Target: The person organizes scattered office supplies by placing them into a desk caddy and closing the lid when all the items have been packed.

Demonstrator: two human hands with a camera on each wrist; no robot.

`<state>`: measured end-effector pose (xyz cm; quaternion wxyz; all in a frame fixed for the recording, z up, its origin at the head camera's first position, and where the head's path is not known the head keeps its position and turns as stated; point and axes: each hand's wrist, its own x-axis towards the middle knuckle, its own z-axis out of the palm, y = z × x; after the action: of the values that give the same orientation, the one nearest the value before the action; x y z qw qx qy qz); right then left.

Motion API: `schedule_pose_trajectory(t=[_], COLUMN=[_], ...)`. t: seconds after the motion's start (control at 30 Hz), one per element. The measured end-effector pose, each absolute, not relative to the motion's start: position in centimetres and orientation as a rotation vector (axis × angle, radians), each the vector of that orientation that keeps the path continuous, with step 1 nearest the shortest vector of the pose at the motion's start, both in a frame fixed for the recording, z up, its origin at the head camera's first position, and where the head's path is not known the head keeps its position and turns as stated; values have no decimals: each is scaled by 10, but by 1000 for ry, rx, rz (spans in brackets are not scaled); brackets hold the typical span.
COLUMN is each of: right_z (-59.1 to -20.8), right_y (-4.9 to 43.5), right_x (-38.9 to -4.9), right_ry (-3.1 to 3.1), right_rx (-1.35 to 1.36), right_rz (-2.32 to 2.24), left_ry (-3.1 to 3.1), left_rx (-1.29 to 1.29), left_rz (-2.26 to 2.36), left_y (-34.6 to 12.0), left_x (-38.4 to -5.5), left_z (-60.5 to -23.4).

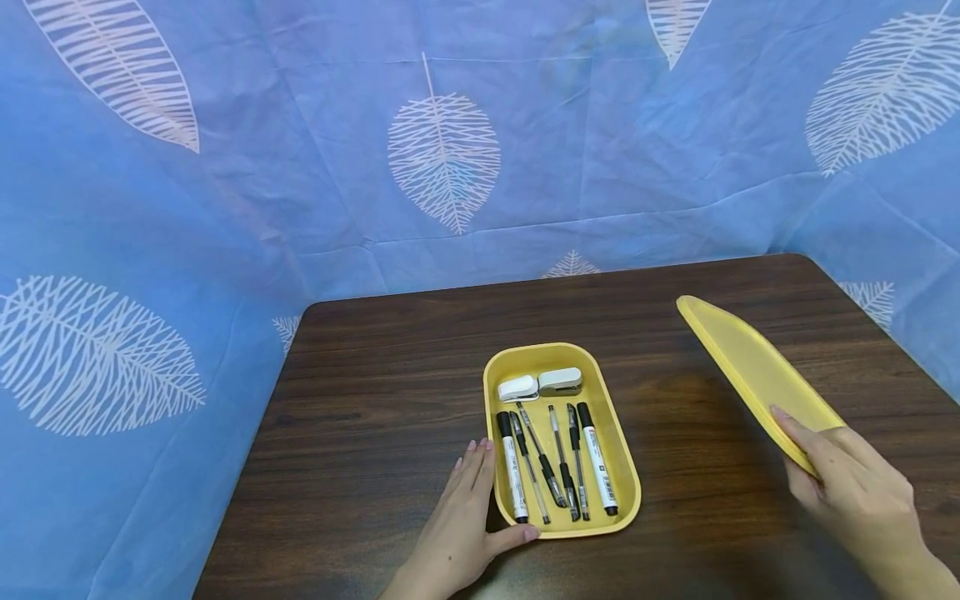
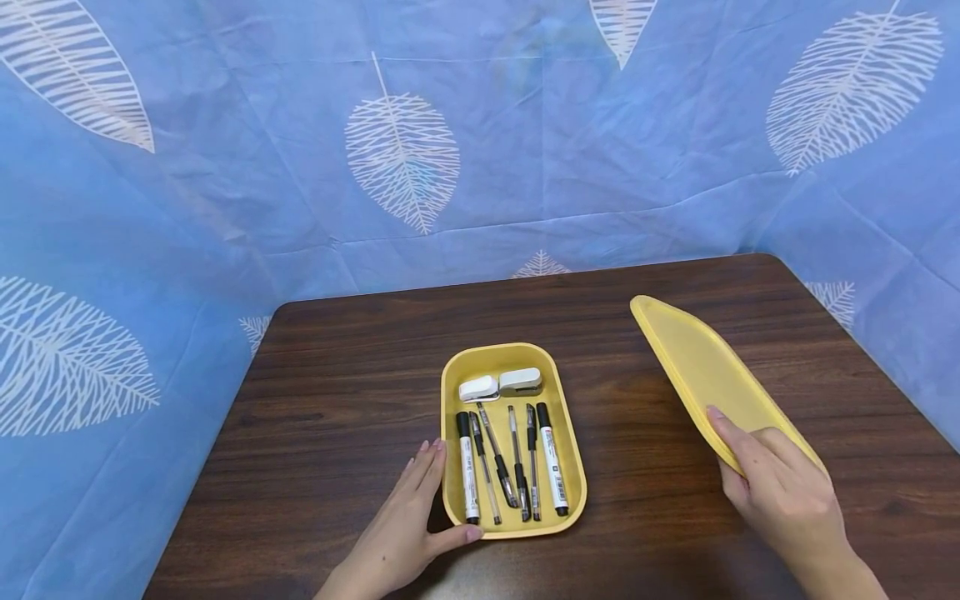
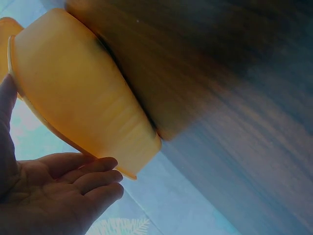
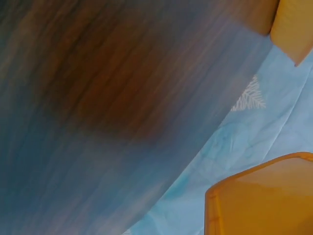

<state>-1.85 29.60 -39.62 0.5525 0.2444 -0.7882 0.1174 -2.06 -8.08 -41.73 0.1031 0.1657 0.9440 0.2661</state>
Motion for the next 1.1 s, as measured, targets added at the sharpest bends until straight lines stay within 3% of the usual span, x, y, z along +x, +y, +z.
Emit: schedule_pose_trajectory(t=[1.1], right_z=[-373], right_y=[224], right_x=[-39], right_ry=[-1512], right_rx=[797], right_rz=[299], left_ry=[2824], left_rx=[521], left_rz=[751], left_y=[-81], left_x=[-20], left_z=[-415])
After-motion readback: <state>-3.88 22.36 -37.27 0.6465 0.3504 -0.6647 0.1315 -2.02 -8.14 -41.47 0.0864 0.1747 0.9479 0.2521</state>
